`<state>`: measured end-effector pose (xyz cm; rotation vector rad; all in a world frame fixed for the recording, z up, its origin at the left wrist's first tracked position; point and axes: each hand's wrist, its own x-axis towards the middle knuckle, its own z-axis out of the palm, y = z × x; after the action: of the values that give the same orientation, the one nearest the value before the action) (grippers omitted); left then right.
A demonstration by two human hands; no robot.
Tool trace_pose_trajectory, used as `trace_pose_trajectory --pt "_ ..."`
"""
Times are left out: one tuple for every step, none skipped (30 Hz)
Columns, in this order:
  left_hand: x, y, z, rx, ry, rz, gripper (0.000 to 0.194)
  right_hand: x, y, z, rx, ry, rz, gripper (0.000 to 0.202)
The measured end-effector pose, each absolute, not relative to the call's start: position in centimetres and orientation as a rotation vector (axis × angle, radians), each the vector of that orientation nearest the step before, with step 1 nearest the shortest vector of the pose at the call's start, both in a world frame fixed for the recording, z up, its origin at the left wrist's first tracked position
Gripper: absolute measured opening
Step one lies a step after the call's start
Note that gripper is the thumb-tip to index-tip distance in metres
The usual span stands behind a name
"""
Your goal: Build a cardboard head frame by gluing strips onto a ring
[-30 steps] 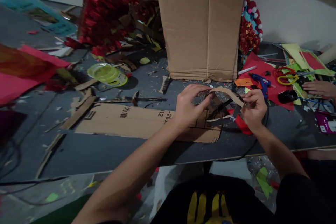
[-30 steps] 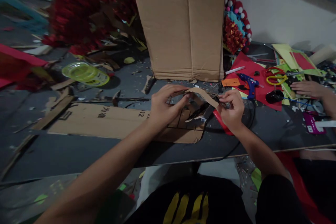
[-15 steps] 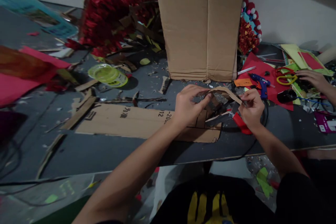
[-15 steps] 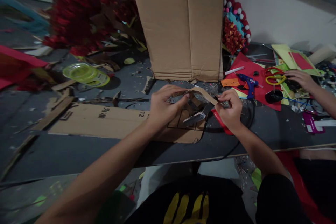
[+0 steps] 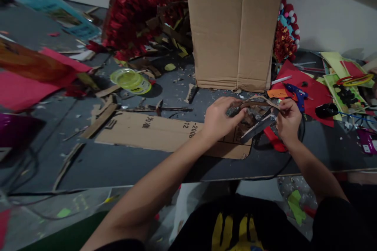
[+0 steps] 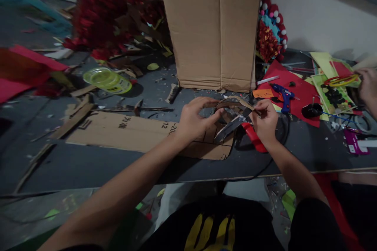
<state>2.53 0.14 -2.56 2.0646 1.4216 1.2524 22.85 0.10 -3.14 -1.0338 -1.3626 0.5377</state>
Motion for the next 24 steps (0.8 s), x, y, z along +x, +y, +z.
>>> trace_pose_trajectory --pt "2.6 0.1 -2.5 2.067 1.427 1.245 0.020 22.9 0.2 -3.2 -1.039 -1.355 0.550 0.022" --pt "2.6 0.1 -2.5 2.065 1.432 1.240 0.020 22.9 0.2 -3.2 -1.041 -1.353 0.559 0.022" --pt "2.6 0.1 -2.5 2.061 1.438 1.238 0.021 23.0 0.2 -3.3 -1.043 -1.352 0.570 0.022" --pt "2.6 0.1 -2.5 2.054 1.444 1.240 0.021 22.9 0.2 -3.3 -1.041 -1.350 0.581 0.022" --pt "2.6 0.1 -2.5 2.046 1.450 1.244 0.021 22.9 0.2 -3.2 -1.037 -1.348 0.588 0.022" --pt "2.6 0.1 -2.6 2.036 1.455 1.247 0.021 22.9 0.2 -3.2 -1.033 -1.347 0.590 0.022" --pt "2.5 0.2 -2.6 2.025 1.454 1.247 0.021 22.8 0.1 -3.1 -1.033 -1.348 0.585 0.022" --pt "2.5 0.2 -2.7 2.012 1.449 1.245 0.021 22.8 0.1 -3.1 -1.038 -1.353 0.579 0.022" --pt "2.5 0.3 -2.7 1.995 1.441 1.240 0.021 22.7 0.1 -3.1 -1.045 -1.362 0.575 0.022" --pt "2.5 0.3 -2.7 1.977 1.432 1.236 0.021 22.7 0.0 -3.0 -1.054 -1.373 0.575 0.022" --pt "2.4 0.3 -2.7 1.960 1.423 1.234 0.022 22.6 0.0 -3.0 -1.064 -1.384 0.579 0.022" --pt "2.4 0.4 -2.7 1.944 1.415 1.237 0.022 22.5 0.0 -3.0 -1.068 -1.389 0.584 0.022" --pt "2.4 0.4 -2.7 1.931 1.411 1.243 0.021 22.5 -0.1 -2.9 -1.065 -1.392 0.586 0.022" --pt "2.3 0.4 -2.6 1.920 1.408 1.251 0.021 22.4 -0.1 -2.9 -1.062 -1.396 0.585 0.022" --pt "2.3 0.4 -2.6 1.913 1.407 1.260 0.020 22.3 -0.2 -2.9 -1.059 -1.399 0.579 0.022" --pt "2.2 0.4 -2.5 1.908 1.409 1.270 0.019 22.2 -0.3 -2.8 -1.059 -1.404 0.572 0.022" --pt "2.2 0.4 -2.5 1.907 1.413 1.282 0.018 22.1 -0.4 -2.8 -1.061 -1.411 0.564 0.021" --pt "2.2 0.5 -2.5 1.908 1.419 1.295 0.017 22.0 -0.5 -2.8 -1.065 -1.419 0.556 0.021" --pt "2.2 0.5 -2.5 1.911 1.423 1.310 0.017 22.0 -0.6 -2.7 -1.068 -1.430 0.547 0.020" --pt "2.2 0.5 -2.6 1.915 1.425 1.325 0.016 21.9 -0.6 -2.7 -1.069 -1.440 0.535 0.020" --pt "2.1 0.6 -2.6 1.919 1.424 1.338 0.016 21.8 -0.7 -2.7 -1.066 -1.450 0.524 0.019" --pt "2.1 0.6 -2.6 1.924 1.422 1.348 0.016 21.8 -0.8 -2.7 -1.062 -1.459 0.513 0.019" --pt "2.1 0.6 -2.7 1.927 1.423 1.359 0.016 21.8 -0.8 -2.6 -1.056 -1.467 0.503 0.019" --pt "2.1 0.6 -2.7 1.931 1.425 1.368 0.016 21.7 -0.9 -2.6 -1.050 -1.474 0.495 0.018"
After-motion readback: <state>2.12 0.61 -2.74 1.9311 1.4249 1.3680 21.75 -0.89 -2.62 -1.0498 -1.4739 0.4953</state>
